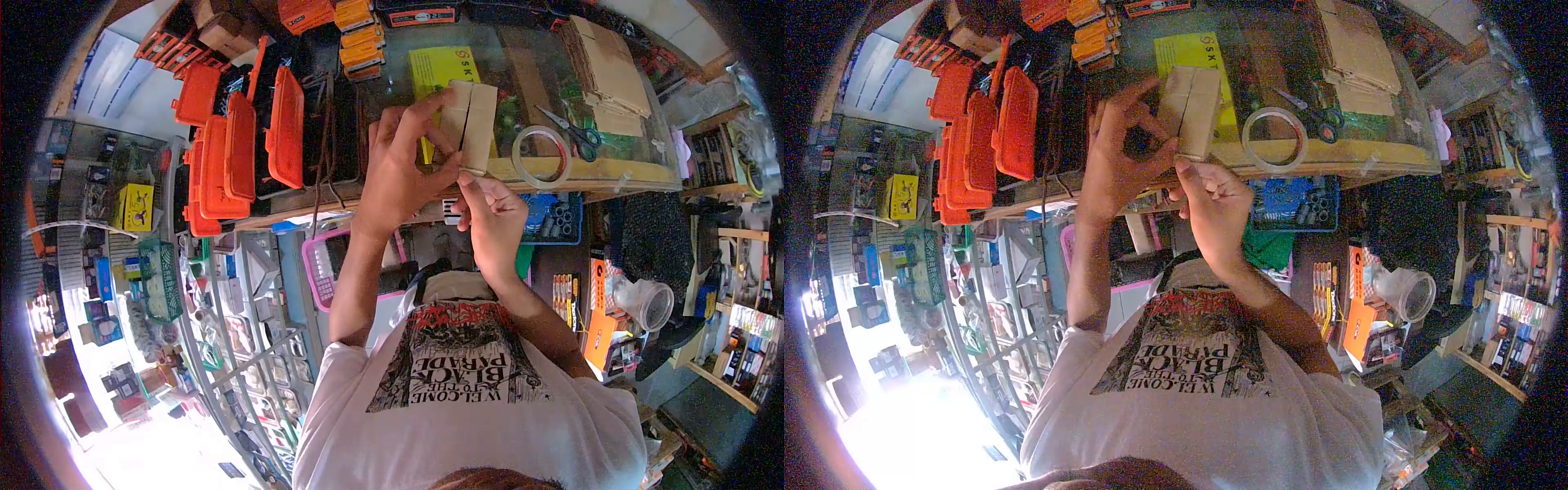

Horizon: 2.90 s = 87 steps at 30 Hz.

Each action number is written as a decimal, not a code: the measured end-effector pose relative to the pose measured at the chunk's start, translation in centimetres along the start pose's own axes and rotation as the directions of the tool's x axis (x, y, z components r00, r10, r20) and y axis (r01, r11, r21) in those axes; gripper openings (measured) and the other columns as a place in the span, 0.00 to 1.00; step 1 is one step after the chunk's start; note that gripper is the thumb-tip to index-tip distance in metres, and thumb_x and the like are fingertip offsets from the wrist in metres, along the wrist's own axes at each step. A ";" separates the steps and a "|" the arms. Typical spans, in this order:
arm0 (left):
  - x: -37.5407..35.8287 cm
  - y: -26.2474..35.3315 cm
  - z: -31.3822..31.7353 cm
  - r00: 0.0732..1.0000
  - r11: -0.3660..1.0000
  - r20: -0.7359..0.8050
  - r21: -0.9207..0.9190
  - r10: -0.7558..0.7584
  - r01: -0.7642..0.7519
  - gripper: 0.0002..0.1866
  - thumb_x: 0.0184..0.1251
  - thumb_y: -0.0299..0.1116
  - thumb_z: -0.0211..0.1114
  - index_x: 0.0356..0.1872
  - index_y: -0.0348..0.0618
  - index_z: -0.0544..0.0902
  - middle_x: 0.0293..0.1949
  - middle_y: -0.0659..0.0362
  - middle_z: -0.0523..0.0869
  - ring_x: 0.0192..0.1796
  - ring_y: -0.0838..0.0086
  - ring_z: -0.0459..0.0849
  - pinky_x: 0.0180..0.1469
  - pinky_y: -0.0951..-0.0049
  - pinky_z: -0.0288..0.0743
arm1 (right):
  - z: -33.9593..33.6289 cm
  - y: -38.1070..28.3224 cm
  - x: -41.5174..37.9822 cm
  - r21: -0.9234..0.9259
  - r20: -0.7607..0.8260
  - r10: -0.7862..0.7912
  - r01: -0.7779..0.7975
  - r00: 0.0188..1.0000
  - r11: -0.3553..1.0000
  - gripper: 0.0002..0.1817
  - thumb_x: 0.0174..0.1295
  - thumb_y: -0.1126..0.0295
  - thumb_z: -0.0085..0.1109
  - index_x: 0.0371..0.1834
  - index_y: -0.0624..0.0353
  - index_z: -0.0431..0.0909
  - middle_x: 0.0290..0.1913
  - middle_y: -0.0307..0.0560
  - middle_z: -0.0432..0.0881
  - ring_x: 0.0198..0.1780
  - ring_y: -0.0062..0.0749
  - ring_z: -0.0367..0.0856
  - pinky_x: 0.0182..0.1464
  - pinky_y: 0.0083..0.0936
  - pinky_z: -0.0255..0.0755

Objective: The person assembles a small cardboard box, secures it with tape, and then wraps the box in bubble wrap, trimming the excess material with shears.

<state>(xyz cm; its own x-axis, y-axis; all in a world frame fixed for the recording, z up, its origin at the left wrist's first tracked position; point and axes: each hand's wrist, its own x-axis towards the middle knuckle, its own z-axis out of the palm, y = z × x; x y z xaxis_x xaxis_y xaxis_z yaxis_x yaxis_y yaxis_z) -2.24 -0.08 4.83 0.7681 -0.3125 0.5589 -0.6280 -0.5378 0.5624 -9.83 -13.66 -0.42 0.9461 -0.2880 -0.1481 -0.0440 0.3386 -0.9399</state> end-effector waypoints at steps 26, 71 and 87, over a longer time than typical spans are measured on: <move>-1.2 -0.9 3.1 0.890 0.627 0.187 -0.650 -0.415 0.429 0.44 0.63 0.24 0.75 0.77 0.42 0.58 0.58 0.48 0.75 0.59 0.64 0.79 0.58 0.64 0.80 | 0.4 1.6 0.1 0.025 -0.033 -0.083 0.084 0.996 0.996 0.16 0.71 0.61 0.69 0.44 0.66 0.86 0.29 0.41 0.88 0.26 0.18 0.85 0.20 0.13 0.68; -0.3 -3.6 2.0 0.880 0.611 0.331 -0.634 -0.340 0.475 0.44 0.66 0.28 0.75 0.77 0.40 0.55 0.60 0.44 0.76 0.61 0.62 0.80 0.59 0.64 0.81 | -2.8 -2.8 4.1 -0.580 0.451 -0.710 0.782 0.541 0.228 0.17 0.54 0.70 0.78 0.48 0.46 0.91 0.53 0.43 0.80 0.50 0.43 0.75 0.53 0.38 0.69; -0.8 -0.8 1.8 0.949 0.840 0.129 -0.443 -0.287 0.314 0.36 0.66 0.26 0.74 0.72 0.43 0.66 0.62 0.47 0.76 0.63 0.59 0.77 0.62 0.60 0.77 | -3.2 -1.6 4.7 -0.538 0.410 -0.733 0.793 0.542 0.285 0.17 0.50 0.71 0.81 0.45 0.50 0.91 0.51 0.43 0.83 0.52 0.43 0.80 0.53 0.37 0.72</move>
<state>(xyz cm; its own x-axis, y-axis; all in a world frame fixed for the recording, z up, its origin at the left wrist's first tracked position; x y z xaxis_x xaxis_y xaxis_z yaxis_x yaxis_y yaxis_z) -2.15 -0.80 2.81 0.9254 -0.2432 0.2905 -0.3415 -0.2032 0.9177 -6.29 -18.40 -0.57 0.6772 -0.0368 0.7349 0.5649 -0.6140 -0.5513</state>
